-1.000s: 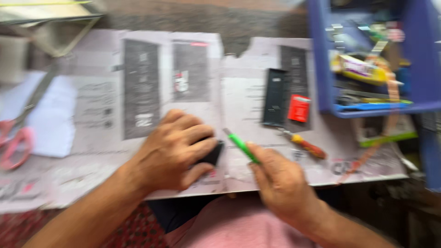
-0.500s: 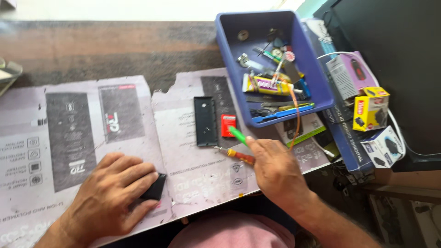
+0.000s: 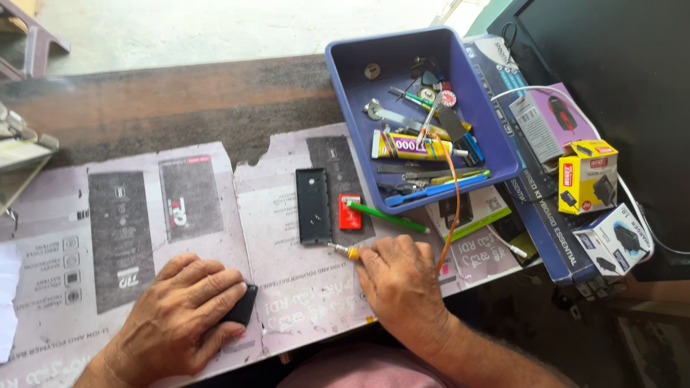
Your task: The person uses a screwdriver to unscrew a mobile phone, prying the internal components with a green utility knife, and manipulating the device's frame by hand.
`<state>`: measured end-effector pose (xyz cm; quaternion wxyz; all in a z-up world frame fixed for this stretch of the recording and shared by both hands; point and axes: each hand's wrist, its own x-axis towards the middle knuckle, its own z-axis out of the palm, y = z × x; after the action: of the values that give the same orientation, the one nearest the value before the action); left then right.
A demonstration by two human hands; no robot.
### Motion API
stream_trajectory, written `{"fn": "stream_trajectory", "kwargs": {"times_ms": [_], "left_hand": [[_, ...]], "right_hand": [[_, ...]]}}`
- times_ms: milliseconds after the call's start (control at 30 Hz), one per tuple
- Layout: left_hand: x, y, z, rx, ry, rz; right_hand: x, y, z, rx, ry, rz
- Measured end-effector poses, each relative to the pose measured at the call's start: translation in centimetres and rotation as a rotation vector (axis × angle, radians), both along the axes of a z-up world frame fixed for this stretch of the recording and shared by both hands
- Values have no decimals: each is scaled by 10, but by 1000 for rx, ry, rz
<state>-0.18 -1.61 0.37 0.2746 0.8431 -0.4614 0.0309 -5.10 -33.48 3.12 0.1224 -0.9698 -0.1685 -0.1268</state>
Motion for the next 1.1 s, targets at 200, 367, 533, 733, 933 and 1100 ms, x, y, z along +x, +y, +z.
{"fn": "stream_trajectory", "kwargs": {"times_ms": [200,367,533,733,933,1100], "left_hand": [[18,-10,-2,-9,68,-74],[22,-18,-11,-60,21,-95],[17,-19,-7,17,-37,-45],[9,-20,-3,16,-89,89],[6,-19,-3,32,-197,82],[0,-12,-4,-18,-263,186]], "right_hand": [[5,2,0,43,-4,52],[17,4,-9,444,-86,236],[28,17,-15,598,-33,345],[25,23,-18,458,-84,341],[17,28,-28,381,-134,307],[16,36,-26,498,-225,291]]}}
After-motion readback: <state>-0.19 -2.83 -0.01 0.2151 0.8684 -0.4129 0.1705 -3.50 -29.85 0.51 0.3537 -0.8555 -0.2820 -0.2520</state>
